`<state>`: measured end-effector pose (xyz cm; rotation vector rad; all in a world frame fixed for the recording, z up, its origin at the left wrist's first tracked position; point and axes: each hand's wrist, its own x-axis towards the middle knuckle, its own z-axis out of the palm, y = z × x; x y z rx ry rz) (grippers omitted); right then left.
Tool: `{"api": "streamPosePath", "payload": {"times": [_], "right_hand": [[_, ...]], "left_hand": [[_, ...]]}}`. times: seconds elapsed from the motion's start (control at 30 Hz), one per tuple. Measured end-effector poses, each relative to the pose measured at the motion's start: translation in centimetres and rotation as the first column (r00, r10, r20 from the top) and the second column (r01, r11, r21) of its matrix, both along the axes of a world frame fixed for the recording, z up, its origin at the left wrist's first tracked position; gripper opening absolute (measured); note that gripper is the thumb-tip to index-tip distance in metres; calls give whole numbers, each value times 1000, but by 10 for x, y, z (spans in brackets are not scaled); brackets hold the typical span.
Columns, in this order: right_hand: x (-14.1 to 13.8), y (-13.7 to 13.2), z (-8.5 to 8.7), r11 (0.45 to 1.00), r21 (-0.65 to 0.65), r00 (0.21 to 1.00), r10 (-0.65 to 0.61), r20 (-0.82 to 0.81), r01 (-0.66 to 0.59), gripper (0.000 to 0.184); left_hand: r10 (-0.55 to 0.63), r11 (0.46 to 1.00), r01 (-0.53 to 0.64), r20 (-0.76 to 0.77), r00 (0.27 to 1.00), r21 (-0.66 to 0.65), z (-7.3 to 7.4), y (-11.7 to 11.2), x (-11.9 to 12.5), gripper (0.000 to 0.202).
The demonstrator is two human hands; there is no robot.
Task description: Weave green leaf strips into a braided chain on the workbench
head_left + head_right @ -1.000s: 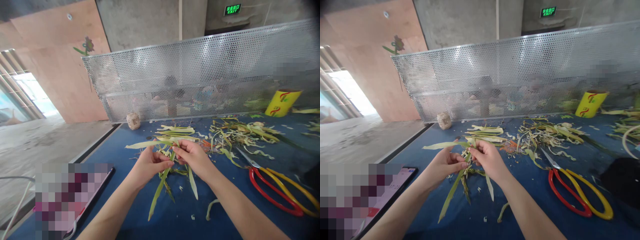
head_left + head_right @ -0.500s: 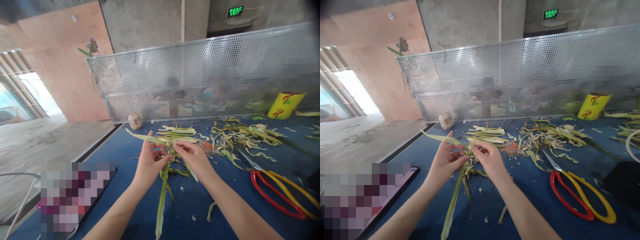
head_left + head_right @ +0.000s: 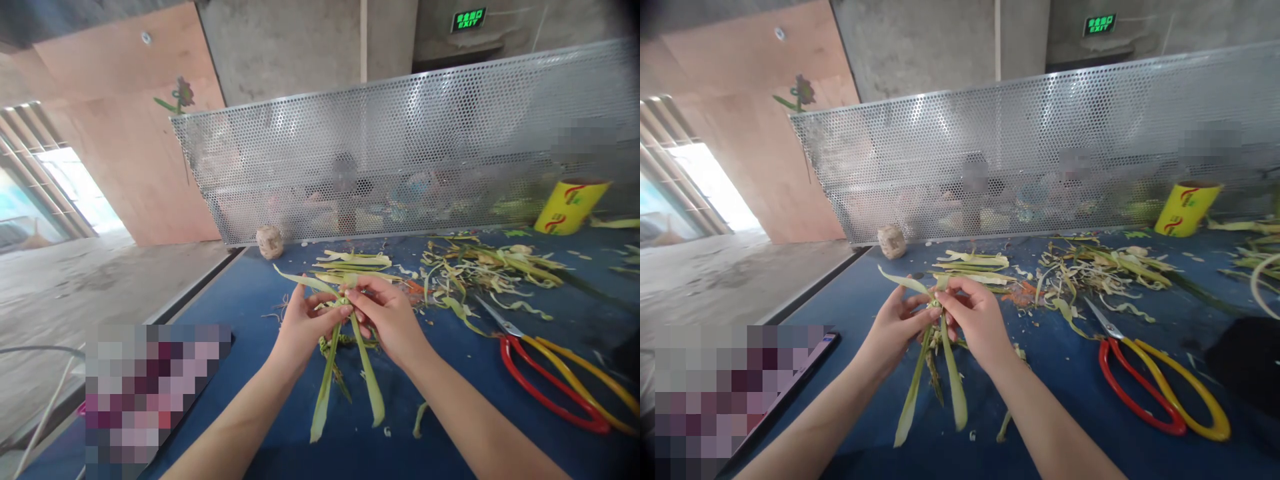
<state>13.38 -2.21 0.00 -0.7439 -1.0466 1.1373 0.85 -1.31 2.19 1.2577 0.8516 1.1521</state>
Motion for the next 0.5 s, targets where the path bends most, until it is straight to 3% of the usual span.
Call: {"api": "streamPosePath", "payload": {"times": [0.1, 0.23, 0.3, 0.4, 0.5], "right_hand": [[-1, 0, 0, 999, 35, 999, 32, 9, -33, 10], [0, -1, 1, 999, 17, 999, 43, 31, -43, 10], [2, -1, 1, 999, 16, 999, 42, 33, -42, 11], [5, 1, 0, 1000, 9, 1000, -12, 26, 12, 13], [7, 3, -1, 997, -2, 996, -81, 40, 81, 16]], "left_hand": [[-32, 999, 31, 21, 999, 36, 1, 1, -1, 54], [65, 992, -71, 57, 996, 100, 2, 0, -2, 91], [96, 986, -101, 41, 995, 130, 2, 0, -2, 99], [116, 978, -120, 35, 993, 170, 2, -2, -2, 99], [58, 986, -59, 8, 998, 157, 2, -4, -1, 97]]}}
